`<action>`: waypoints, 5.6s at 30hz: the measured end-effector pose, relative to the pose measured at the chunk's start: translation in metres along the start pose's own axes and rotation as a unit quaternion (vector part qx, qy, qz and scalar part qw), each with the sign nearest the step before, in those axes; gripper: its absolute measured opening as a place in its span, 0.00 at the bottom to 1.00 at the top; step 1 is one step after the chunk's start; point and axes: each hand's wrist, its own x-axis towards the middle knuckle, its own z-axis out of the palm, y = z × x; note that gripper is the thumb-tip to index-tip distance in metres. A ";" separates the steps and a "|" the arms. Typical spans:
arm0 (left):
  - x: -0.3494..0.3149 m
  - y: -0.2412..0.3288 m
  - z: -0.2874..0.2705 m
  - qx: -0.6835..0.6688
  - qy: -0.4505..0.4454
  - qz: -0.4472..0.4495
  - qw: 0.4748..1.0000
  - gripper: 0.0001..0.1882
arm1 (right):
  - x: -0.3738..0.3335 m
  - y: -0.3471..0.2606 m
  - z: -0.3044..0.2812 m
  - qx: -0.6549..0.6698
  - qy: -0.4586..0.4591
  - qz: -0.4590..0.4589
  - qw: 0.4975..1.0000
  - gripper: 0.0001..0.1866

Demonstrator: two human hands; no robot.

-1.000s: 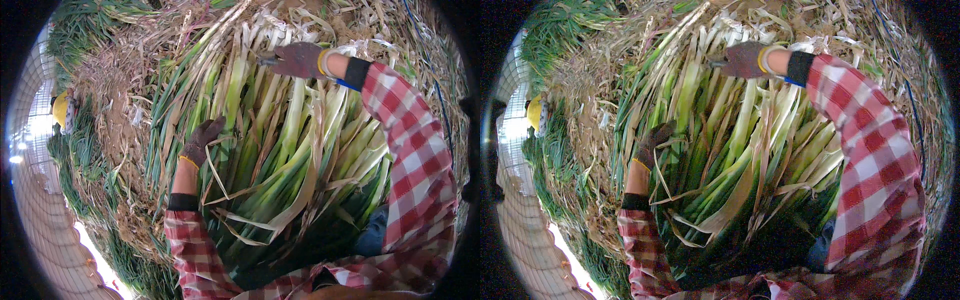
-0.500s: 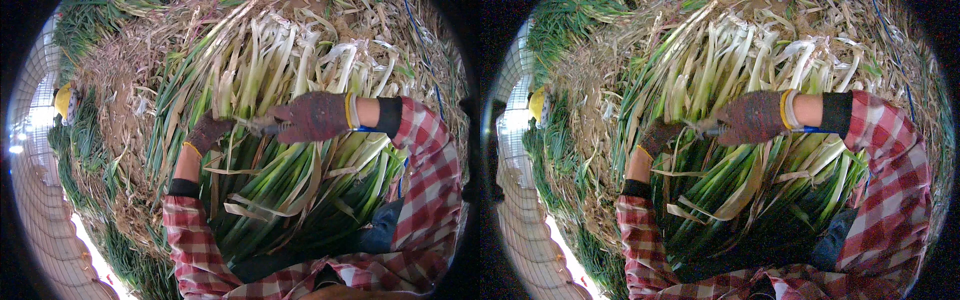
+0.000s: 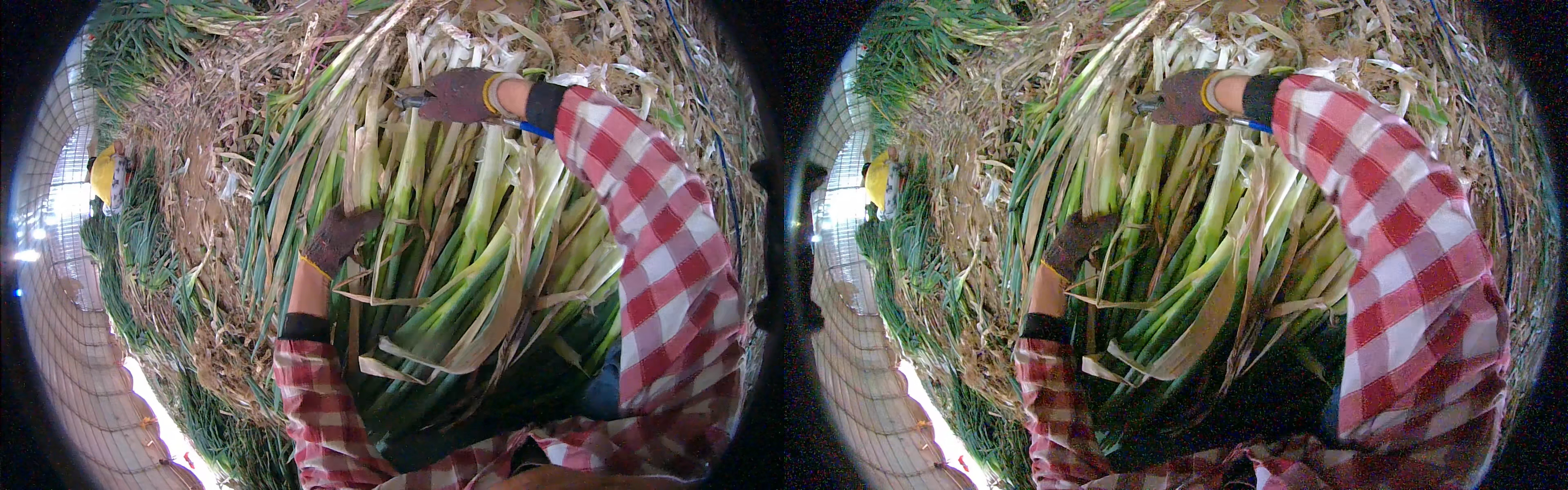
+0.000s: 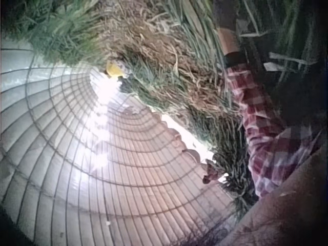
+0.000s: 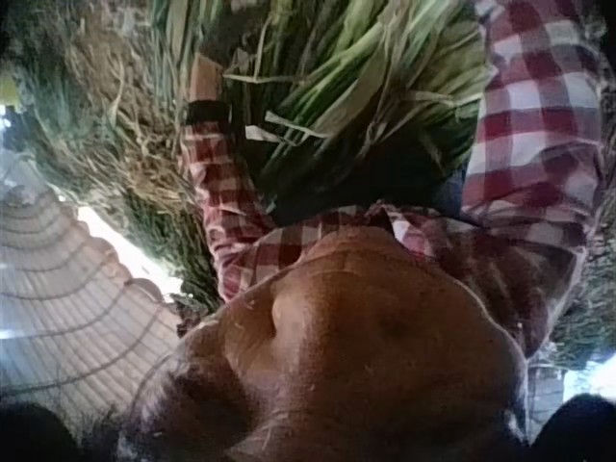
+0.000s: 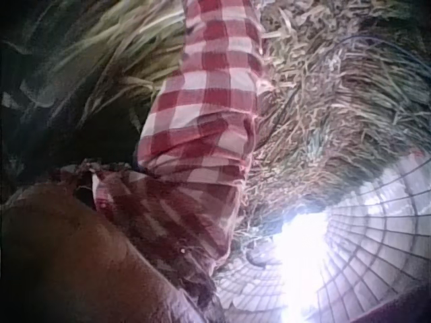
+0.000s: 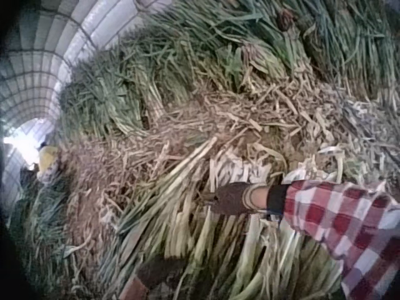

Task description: The person sits on the ground and uses a knife to trim the outer layers and tips of long green leaves. They repeatedly gather sections of the leaves, cut them, and place the trimmed pieces aside.

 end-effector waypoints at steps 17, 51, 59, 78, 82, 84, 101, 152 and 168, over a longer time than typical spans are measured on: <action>-0.009 -0.013 0.005 -0.154 0.032 -0.040 0.987 0.19 | 0.059 0.021 0.002 -0.059 0.115 0.045 0.991 0.30; -0.085 0.080 0.152 0.251 -0.067 0.415 0.872 0.32 | -0.136 0.001 -0.021 -0.098 0.076 -0.049 0.991 0.35; -0.117 0.096 0.198 0.284 -0.107 0.426 0.852 0.31 | -0.147 -0.019 -0.005 -0.040 0.031 -0.065 0.997 0.32; 0.055 0.015 0.023 0.383 0.154 0.019 0.911 0.46 | -0.152 -0.001 0.040 -0.048 0.025 -0.012 0.998 0.33; 0.064 0.005 0.016 0.426 0.124 0.040 0.896 0.50 | -0.151 -0.005 0.040 -0.044 0.045 -0.020 0.998 0.34; 0.063 -0.001 0.012 0.445 0.132 0.051 0.884 0.52 | -0.148 -0.009 0.037 -0.041 0.011 -0.010 0.999 0.34; 0.065 -0.027 0.027 0.266 0.068 0.121 0.954 0.39 | -0.159 -0.031 0.026 -0.010 -0.055 -0.039 0.998 0.33; -0.005 0.006 0.034 0.092 -0.031 0.116 0.989 0.33 | -0.160 -0.051 0.030 0.015 -0.093 -0.160 0.983 0.31; 0.039 -0.055 0.017 0.092 -0.033 0.125 0.987 0.37 | -0.051 -0.007 0.010 0.024 -0.027 -0.023 0.999 0.30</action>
